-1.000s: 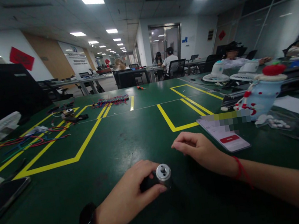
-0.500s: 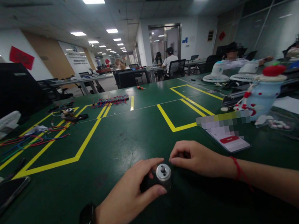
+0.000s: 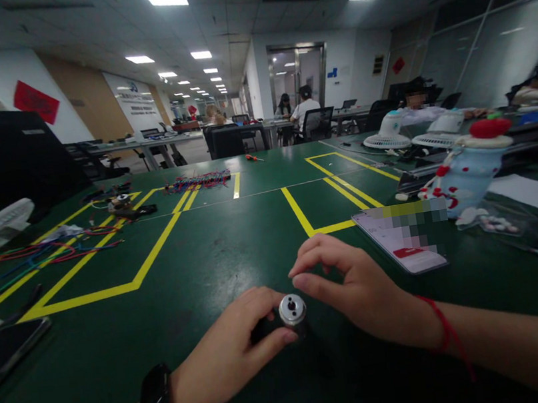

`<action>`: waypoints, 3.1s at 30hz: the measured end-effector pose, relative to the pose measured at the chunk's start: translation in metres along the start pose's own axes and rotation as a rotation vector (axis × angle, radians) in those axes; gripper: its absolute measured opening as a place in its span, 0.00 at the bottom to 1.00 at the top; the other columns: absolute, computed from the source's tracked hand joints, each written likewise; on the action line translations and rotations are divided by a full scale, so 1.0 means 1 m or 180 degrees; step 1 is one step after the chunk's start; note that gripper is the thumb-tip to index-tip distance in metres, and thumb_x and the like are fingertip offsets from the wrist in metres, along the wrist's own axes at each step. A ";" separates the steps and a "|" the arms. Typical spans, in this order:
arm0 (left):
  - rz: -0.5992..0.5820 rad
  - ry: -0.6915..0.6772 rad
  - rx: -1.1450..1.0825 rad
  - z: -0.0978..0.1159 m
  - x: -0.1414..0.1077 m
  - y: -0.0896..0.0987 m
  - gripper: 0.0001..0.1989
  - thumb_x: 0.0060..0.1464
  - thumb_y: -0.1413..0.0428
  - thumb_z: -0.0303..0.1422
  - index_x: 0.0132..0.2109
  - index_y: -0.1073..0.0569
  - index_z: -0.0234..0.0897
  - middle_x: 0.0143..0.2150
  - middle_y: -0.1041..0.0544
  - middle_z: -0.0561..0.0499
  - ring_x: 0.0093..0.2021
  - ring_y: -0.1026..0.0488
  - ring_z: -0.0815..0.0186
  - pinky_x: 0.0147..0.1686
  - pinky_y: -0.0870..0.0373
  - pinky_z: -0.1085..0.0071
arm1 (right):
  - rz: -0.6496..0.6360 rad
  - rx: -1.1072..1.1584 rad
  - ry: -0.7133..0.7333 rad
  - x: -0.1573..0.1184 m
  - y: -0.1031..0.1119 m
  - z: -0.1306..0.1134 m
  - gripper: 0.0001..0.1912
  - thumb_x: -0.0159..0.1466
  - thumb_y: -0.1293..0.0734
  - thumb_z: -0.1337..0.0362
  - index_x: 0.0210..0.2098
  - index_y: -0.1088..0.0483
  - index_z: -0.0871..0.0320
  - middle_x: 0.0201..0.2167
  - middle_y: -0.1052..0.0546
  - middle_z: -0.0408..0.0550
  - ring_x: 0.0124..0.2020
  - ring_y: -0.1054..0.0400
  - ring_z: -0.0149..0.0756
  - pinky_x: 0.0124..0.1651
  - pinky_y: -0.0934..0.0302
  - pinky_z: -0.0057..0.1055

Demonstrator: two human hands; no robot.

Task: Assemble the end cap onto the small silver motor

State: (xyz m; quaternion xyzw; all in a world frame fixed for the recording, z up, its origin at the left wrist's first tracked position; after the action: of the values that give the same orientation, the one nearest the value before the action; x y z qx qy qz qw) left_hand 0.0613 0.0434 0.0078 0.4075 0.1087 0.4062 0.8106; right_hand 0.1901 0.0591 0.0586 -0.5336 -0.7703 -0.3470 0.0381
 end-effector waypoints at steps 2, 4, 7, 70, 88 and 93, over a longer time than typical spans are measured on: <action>0.0005 -0.0008 -0.0011 0.002 0.001 0.001 0.08 0.61 0.46 0.34 0.47 0.32 0.41 0.44 0.28 0.51 0.42 0.32 0.61 0.42 0.36 0.66 | -0.0255 0.0003 -0.0135 0.000 0.002 0.009 0.05 0.62 0.34 0.62 0.36 0.28 0.56 0.36 0.29 0.45 0.38 0.34 0.33 0.42 0.40 0.31; -0.0006 -0.0013 -0.0019 0.003 0.001 0.001 0.07 0.61 0.46 0.34 0.46 0.31 0.41 0.43 0.28 0.50 0.42 0.32 0.61 0.42 0.36 0.66 | -0.0677 -0.0152 -0.0207 -0.004 -0.001 0.020 0.06 0.60 0.32 0.62 0.36 0.26 0.56 0.37 0.29 0.45 0.39 0.34 0.33 0.43 0.40 0.32; -0.0066 0.0008 0.0007 0.002 0.002 0.000 0.06 0.61 0.46 0.34 0.46 0.31 0.41 0.42 0.28 0.50 0.41 0.32 0.61 0.41 0.36 0.67 | -0.1154 -0.0527 -0.0213 -0.014 -0.008 0.036 0.07 0.58 0.30 0.61 0.35 0.23 0.54 0.38 0.29 0.46 0.41 0.36 0.35 0.46 0.41 0.34; -0.0079 0.0036 0.0006 0.001 0.002 -0.001 0.07 0.59 0.44 0.32 0.45 0.31 0.41 0.43 0.28 0.51 0.41 0.32 0.61 0.41 0.36 0.67 | 0.0423 0.0903 -0.1483 -0.010 0.025 0.104 0.18 0.63 0.39 0.51 0.32 0.28 0.60 0.23 0.35 0.40 0.23 0.44 0.26 0.25 0.49 0.27; -0.0018 0.0015 0.0032 0.000 0.002 -0.002 0.06 0.59 0.44 0.33 0.43 0.32 0.40 0.43 0.29 0.51 0.43 0.33 0.61 0.44 0.37 0.65 | -0.0331 -0.0153 0.0169 -0.005 -0.015 0.004 0.06 0.58 0.31 0.64 0.36 0.25 0.56 0.39 0.33 0.46 0.41 0.36 0.32 0.44 0.40 0.30; -0.0018 0.0028 0.0076 0.000 0.002 -0.001 0.06 0.59 0.44 0.34 0.43 0.32 0.40 0.42 0.29 0.51 0.43 0.32 0.60 0.44 0.37 0.64 | -0.0079 -0.0008 -0.0145 0.001 0.000 0.009 0.06 0.61 0.33 0.62 0.35 0.26 0.57 0.35 0.31 0.45 0.34 0.36 0.31 0.36 0.41 0.28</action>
State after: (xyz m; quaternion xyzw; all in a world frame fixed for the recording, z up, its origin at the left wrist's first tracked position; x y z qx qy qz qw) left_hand 0.0633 0.0441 0.0071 0.4151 0.1183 0.4044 0.8063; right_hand 0.1919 0.0651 0.0521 -0.5317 -0.7772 -0.3362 0.0156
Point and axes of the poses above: each hand's wrist, its own x-axis towards the middle knuckle, its own y-axis out of the back of the hand, z = x × y, the point moved 8 cm from there along x, towards the middle knuckle
